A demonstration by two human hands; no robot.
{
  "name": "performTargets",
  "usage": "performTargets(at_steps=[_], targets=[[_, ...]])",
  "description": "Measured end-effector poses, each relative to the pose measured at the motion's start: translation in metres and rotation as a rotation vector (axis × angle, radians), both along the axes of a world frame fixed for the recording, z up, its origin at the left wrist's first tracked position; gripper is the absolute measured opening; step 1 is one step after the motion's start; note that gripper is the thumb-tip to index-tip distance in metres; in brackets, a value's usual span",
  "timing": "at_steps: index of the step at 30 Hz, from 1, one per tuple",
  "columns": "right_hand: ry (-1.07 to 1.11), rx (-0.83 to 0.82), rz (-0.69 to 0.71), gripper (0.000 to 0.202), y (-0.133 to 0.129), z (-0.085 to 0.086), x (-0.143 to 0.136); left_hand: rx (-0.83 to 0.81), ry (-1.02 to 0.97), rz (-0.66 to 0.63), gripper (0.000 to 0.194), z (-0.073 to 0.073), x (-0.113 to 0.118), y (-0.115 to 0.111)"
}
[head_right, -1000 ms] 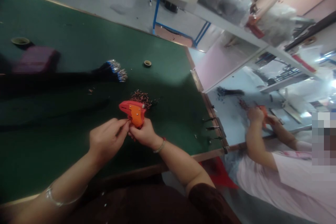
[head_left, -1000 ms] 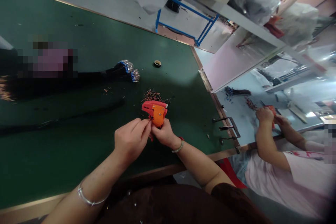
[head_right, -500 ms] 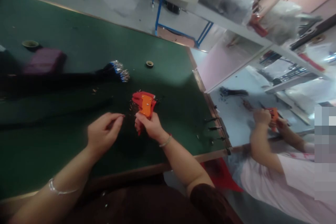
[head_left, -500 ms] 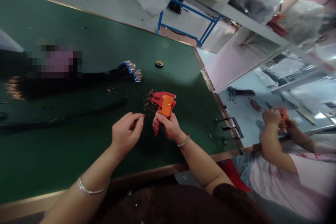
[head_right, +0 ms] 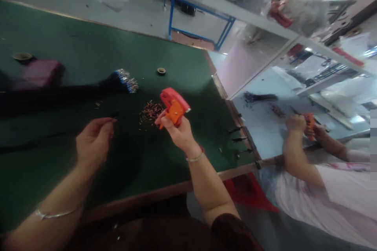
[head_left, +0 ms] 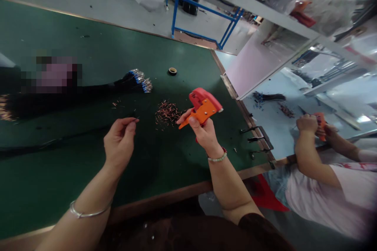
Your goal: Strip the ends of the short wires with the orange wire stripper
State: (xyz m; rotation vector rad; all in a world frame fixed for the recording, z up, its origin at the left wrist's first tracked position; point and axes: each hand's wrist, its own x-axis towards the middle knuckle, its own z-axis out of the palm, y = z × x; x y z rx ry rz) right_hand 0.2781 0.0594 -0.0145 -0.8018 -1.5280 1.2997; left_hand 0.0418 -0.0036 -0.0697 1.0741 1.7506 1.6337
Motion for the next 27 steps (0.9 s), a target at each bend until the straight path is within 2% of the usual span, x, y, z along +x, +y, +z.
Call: performTargets(at_steps=[3, 7, 9, 11, 15, 17, 19, 22, 24, 27], targets=[[-0.23, 0.004, 0.062, 0.036, -0.001, -0.005, 0.0, 0.014, 0.057, -0.04, 0.022, 0.007, 0.005, -0.002], [-0.362, -0.07, 0.305, 0.039, -0.007, -0.013, -0.01, 0.041, 0.04, -0.075, 0.016, 0.01, 0.012, -0.005], [-0.311, -0.172, 0.429, 0.039, -0.011, -0.017, -0.018, 0.056, -0.014, -0.065, 0.014, 0.009, 0.013, -0.004], [-0.211, -0.274, 0.495, 0.039, -0.016, -0.021, -0.026, 0.077, -0.076, -0.046, 0.014, 0.01, 0.012, 0.002], [-0.055, -0.453, 0.509, 0.047, -0.021, -0.027, -0.038, 0.153, -0.212, 0.008, 0.013, 0.027, 0.003, 0.018], [-0.047, -0.503, 0.523, 0.05, -0.022, -0.027, -0.041, 0.188, -0.24, 0.004, 0.013, 0.038, -0.004, 0.023], [-0.095, -0.494, 0.547, 0.048, -0.023, -0.026, -0.042, 0.196, -0.252, -0.014, 0.015, 0.042, -0.012, 0.025], [-0.196, -0.484, 0.593, 0.044, -0.026, -0.025, -0.042, 0.174, -0.261, -0.023, 0.016, 0.033, -0.02, 0.024], [-0.194, -0.569, 0.62, 0.046, -0.028, -0.028, -0.043, 0.16, -0.265, -0.022, 0.017, 0.021, -0.024, 0.023], [-0.067, -0.736, 0.612, 0.053, -0.031, -0.037, -0.046, 0.135, -0.251, -0.028, 0.02, 0.004, -0.028, 0.02]])
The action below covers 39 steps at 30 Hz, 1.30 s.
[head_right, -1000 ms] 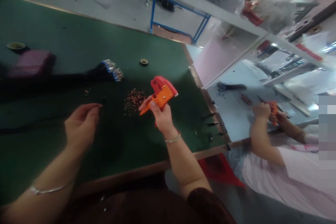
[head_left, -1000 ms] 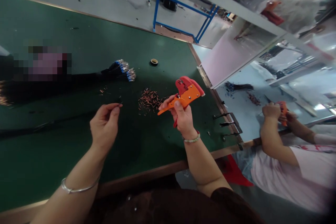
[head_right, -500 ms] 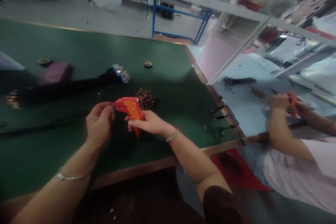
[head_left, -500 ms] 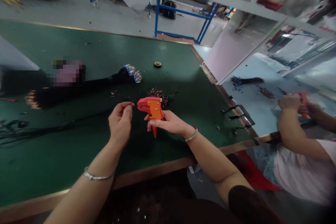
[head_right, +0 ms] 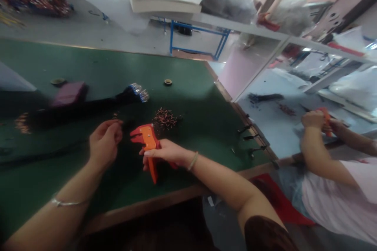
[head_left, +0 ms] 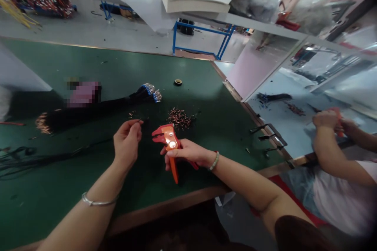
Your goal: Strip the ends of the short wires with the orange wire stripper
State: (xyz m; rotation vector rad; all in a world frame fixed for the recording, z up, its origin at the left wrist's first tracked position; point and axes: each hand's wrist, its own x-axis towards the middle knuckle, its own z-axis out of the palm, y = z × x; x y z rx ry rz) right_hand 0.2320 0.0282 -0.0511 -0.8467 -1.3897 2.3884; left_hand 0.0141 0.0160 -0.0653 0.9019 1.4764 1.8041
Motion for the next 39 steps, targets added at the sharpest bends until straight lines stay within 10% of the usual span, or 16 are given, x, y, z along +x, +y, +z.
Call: performTargets(at_steps=[15, 39], targets=[[0.28, -0.207, -0.025, 0.047, 0.019, -0.018, 0.001, 0.106, 0.69, -0.044, 0.015, 0.011, -0.008, -0.023], [0.106, 0.033, 0.057, 0.041, 0.015, -0.002, 0.002, 0.26, 0.906, -0.252, 0.014, 0.021, -0.01, -0.028]])
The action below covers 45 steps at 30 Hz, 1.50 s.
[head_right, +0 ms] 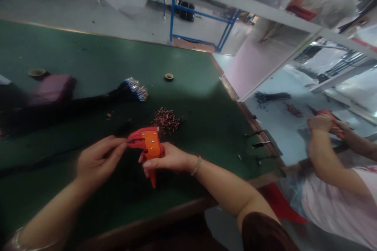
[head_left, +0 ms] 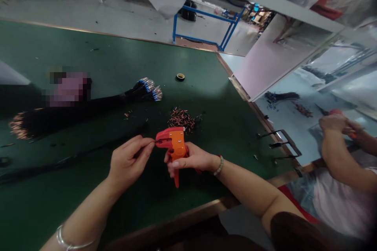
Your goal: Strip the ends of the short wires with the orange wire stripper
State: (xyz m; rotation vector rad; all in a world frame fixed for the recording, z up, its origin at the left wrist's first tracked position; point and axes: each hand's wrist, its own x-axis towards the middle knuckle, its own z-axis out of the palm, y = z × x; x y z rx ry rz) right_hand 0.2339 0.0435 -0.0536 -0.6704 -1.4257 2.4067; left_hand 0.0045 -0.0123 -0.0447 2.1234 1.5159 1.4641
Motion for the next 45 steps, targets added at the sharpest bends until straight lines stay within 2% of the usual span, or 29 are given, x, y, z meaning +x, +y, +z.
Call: performTargets(at_steps=[7, 16, 24, 29, 34, 36, 41, 45], targets=[[0.027, 0.003, 0.046, 0.04, -0.001, -0.004, -0.001, -0.049, 0.0, -0.058, 0.018, 0.011, -0.004, -0.001], [0.038, 0.053, 0.027, 0.039, -0.005, -0.003, -0.003, -0.053, -0.009, -0.104, 0.017, 0.014, -0.007, 0.0], [0.049, -0.026, -0.059, 0.043, -0.012, -0.004, -0.01, -0.053, 0.002, -0.108, 0.017, 0.008, -0.007, 0.001], [0.01, -0.058, -0.13, 0.043, -0.015, -0.001, -0.013, -0.11, -0.005, -0.092, 0.017, 0.008, -0.007, 0.0], [0.002, -0.082, -0.225, 0.046, -0.012, 0.0, -0.014, -0.158, -0.046, 0.115, 0.029, 0.002, -0.012, 0.002], [0.002, -0.081, -0.235, 0.046, -0.012, 0.001, -0.014, -0.16, -0.043, 0.146, 0.034, -0.001, -0.014, 0.004], [-0.008, -0.054, -0.236, 0.047, -0.012, 0.001, -0.014, -0.128, 0.06, 0.065, 0.035, -0.006, -0.011, 0.005], [-0.031, -0.013, -0.243, 0.046, -0.012, -0.001, -0.014, -0.112, 0.069, 0.019, 0.022, -0.008, -0.005, 0.005]])
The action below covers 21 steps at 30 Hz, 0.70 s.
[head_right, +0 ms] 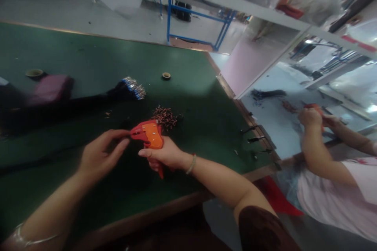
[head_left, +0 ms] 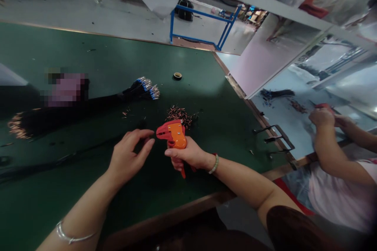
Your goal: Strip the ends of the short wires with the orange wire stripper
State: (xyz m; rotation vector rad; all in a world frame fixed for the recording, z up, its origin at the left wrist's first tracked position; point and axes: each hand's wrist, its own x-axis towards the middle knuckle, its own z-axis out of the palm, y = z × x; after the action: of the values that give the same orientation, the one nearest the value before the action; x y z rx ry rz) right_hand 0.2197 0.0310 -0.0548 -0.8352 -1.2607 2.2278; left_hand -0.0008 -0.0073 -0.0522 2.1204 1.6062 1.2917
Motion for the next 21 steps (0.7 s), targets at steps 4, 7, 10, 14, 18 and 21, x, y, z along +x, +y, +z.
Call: performTargets(at_steps=[4, 7, 10, 14, 18, 21], targets=[[-0.059, 0.03, -0.011, 0.048, -0.001, -0.001, 0.0, 0.023, -0.033, -0.03, 0.02, 0.001, 0.002, 0.0], [-0.094, 0.034, -0.021, 0.049, -0.001, -0.001, 0.0, 0.002, -0.041, -0.028, 0.022, 0.003, 0.002, -0.001], [-0.07, 0.006, -0.022, 0.048, 0.0, -0.003, 0.0, -0.01, -0.044, -0.033, 0.022, 0.005, 0.002, -0.001], [0.029, -0.033, 0.041, 0.043, 0.003, -0.006, 0.001, 0.018, -0.058, -0.036, 0.02, 0.004, 0.003, -0.001], [0.115, -0.043, 0.03, 0.047, 0.01, -0.006, 0.005, 0.01, -0.065, -0.016, 0.019, 0.003, 0.002, 0.001], [0.086, -0.045, 0.034, 0.048, 0.015, -0.005, 0.009, 0.002, -0.086, 0.037, 0.02, 0.003, 0.0, 0.001]])
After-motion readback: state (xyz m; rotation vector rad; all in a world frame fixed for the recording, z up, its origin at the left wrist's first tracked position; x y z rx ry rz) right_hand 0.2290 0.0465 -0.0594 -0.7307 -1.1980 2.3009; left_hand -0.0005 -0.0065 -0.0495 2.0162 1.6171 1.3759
